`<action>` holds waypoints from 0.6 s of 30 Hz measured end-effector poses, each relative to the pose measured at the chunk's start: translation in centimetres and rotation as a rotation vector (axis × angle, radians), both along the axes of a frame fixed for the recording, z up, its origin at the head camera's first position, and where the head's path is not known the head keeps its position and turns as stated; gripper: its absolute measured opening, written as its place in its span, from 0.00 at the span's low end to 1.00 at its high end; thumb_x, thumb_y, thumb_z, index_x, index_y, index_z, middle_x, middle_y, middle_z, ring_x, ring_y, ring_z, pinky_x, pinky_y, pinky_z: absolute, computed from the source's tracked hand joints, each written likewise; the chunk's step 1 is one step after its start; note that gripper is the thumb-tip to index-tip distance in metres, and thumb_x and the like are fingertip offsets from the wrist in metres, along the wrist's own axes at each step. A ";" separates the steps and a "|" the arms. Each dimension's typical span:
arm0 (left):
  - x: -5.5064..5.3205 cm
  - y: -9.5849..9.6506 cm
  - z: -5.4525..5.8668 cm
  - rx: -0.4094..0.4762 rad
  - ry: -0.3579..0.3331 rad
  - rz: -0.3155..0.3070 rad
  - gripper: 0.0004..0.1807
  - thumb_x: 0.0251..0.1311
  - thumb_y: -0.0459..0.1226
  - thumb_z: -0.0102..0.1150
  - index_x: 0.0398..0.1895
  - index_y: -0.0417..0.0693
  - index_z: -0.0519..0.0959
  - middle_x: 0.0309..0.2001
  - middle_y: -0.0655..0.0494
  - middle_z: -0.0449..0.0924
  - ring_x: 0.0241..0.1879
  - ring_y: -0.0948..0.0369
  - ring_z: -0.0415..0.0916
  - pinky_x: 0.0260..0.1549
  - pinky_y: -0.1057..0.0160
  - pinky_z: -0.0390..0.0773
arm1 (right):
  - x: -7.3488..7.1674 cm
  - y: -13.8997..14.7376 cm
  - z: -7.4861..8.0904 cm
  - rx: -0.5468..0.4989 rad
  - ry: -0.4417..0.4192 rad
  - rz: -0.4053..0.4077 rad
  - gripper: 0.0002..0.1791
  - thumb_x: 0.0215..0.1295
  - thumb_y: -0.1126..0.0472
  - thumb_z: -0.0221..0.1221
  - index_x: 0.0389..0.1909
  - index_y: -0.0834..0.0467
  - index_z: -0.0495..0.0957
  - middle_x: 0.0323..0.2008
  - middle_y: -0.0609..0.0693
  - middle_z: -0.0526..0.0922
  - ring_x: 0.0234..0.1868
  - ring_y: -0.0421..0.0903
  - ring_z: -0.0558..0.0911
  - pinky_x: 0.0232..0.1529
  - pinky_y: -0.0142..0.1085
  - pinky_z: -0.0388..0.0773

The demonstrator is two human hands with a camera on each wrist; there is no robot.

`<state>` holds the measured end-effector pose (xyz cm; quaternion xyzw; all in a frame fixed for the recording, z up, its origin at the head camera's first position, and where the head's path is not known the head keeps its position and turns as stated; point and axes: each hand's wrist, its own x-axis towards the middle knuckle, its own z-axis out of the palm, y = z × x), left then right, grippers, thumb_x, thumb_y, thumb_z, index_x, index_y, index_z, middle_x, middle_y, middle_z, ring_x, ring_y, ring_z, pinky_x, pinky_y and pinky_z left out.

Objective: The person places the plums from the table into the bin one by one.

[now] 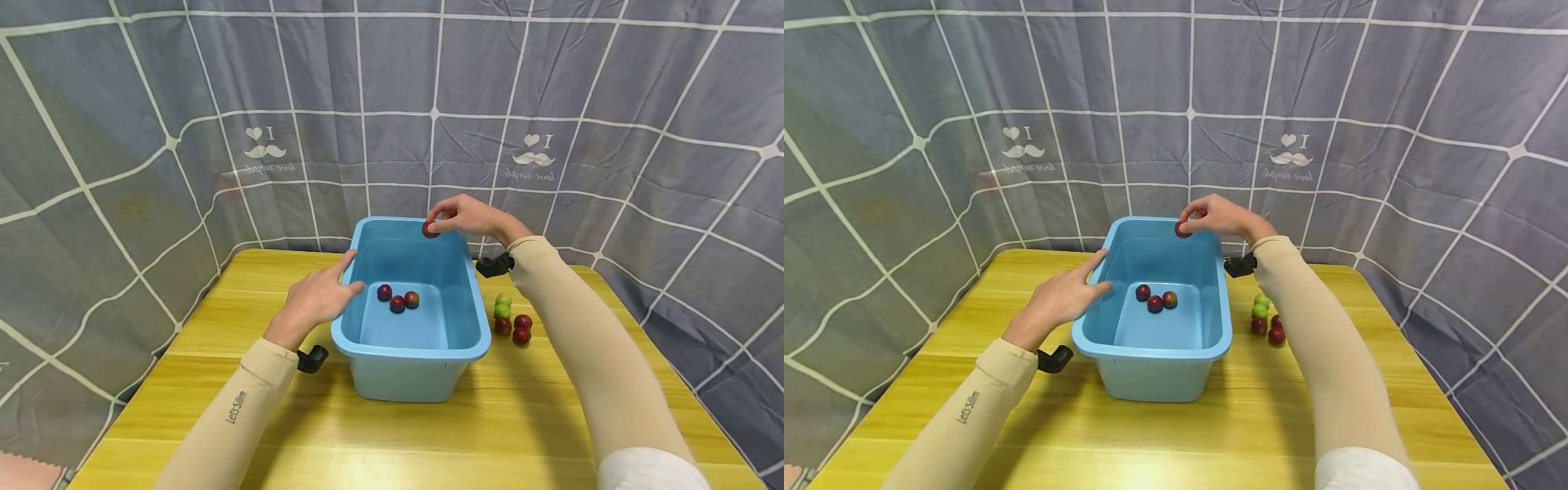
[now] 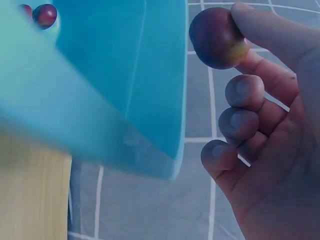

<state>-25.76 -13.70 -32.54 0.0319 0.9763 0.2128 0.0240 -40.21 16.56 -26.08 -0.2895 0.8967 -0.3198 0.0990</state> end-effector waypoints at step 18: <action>0.0 -0.1 0.0 -0.009 0.001 0.004 0.41 0.67 0.62 0.44 0.81 0.75 0.45 0.70 0.46 0.72 0.48 0.47 0.78 0.30 0.53 0.73 | -1.7 -3.8 -1.5 0.184 -0.069 0.033 0.14 0.69 0.50 0.63 0.50 0.52 0.84 0.44 0.62 0.83 0.43 0.62 0.75 0.37 0.41 0.68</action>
